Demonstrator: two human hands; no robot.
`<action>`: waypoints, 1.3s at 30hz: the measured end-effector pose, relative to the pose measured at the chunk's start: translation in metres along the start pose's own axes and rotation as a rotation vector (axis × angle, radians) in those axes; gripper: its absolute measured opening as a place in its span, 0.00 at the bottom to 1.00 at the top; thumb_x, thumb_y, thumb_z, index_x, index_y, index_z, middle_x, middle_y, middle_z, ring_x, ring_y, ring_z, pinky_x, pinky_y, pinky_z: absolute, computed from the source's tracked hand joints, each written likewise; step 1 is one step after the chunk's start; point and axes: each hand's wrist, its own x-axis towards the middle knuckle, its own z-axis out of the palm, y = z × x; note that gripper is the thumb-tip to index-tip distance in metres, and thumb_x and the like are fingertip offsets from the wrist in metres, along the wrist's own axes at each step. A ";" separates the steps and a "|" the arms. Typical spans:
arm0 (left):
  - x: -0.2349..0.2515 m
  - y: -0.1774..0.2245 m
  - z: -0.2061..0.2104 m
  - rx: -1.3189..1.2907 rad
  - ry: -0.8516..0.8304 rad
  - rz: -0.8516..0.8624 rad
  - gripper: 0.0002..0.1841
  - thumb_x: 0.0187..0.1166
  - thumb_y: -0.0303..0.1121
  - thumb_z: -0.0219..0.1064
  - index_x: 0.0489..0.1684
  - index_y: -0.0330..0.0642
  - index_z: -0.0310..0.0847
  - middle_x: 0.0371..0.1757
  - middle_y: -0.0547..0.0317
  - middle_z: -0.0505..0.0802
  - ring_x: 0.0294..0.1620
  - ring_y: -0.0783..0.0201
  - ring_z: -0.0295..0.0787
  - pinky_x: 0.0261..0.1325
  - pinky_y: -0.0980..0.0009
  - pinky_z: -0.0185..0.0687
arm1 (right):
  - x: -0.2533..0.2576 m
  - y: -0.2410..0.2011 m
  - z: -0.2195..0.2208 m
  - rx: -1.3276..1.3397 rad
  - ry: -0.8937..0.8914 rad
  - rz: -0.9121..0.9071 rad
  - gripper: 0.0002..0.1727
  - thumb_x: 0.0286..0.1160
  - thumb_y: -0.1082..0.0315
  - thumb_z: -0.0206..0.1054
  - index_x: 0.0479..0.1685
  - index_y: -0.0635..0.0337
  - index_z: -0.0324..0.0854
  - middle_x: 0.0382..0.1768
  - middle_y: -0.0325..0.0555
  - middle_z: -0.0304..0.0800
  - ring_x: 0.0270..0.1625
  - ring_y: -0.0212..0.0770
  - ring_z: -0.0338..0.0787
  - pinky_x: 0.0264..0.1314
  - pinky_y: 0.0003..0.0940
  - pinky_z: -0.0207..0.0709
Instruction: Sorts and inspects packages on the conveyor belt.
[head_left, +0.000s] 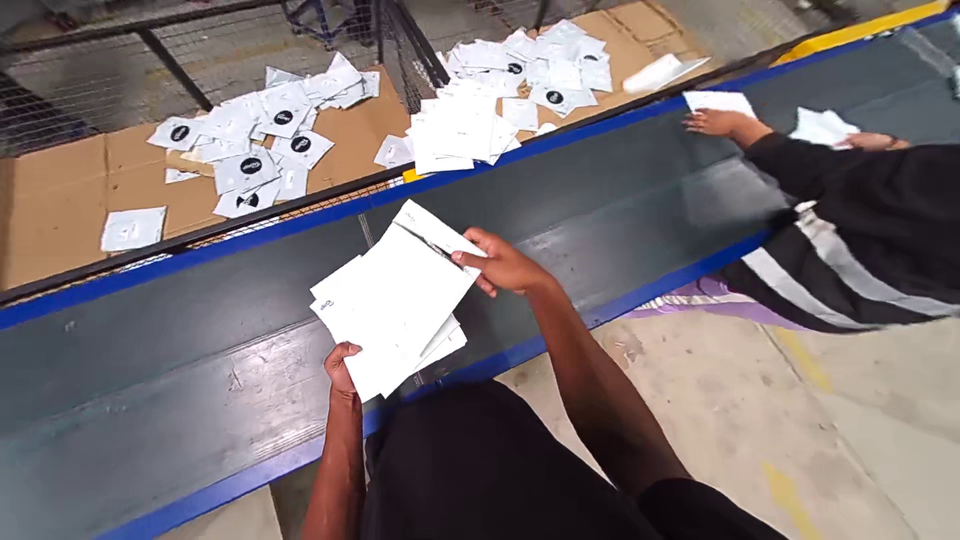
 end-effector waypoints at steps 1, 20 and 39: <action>0.002 0.002 -0.002 0.026 0.031 0.009 0.10 0.67 0.32 0.65 0.33 0.49 0.94 0.37 0.61 0.98 0.38 0.69 0.97 0.45 0.67 0.94 | 0.014 -0.011 -0.003 0.055 0.030 -0.042 0.13 0.90 0.58 0.59 0.61 0.53 0.70 0.29 0.41 0.85 0.16 0.31 0.78 0.16 0.26 0.75; 0.026 0.020 0.003 0.152 0.171 -0.048 0.14 0.71 0.30 0.54 0.34 0.50 0.91 0.36 0.60 0.98 0.37 0.68 0.97 0.44 0.67 0.94 | 0.019 0.070 0.093 -0.495 0.417 -0.146 0.49 0.50 0.36 0.86 0.72 0.57 0.77 0.60 0.48 0.84 0.46 0.36 0.88 0.42 0.33 0.87; 0.028 0.009 0.027 0.153 0.131 -0.086 0.11 0.69 0.31 0.59 0.34 0.48 0.92 0.35 0.57 0.98 0.37 0.67 0.97 0.44 0.66 0.94 | 0.001 0.072 0.037 0.014 0.444 -0.135 0.27 0.72 0.60 0.79 0.65 0.62 0.74 0.43 0.47 0.96 0.44 0.41 0.97 0.49 0.40 0.94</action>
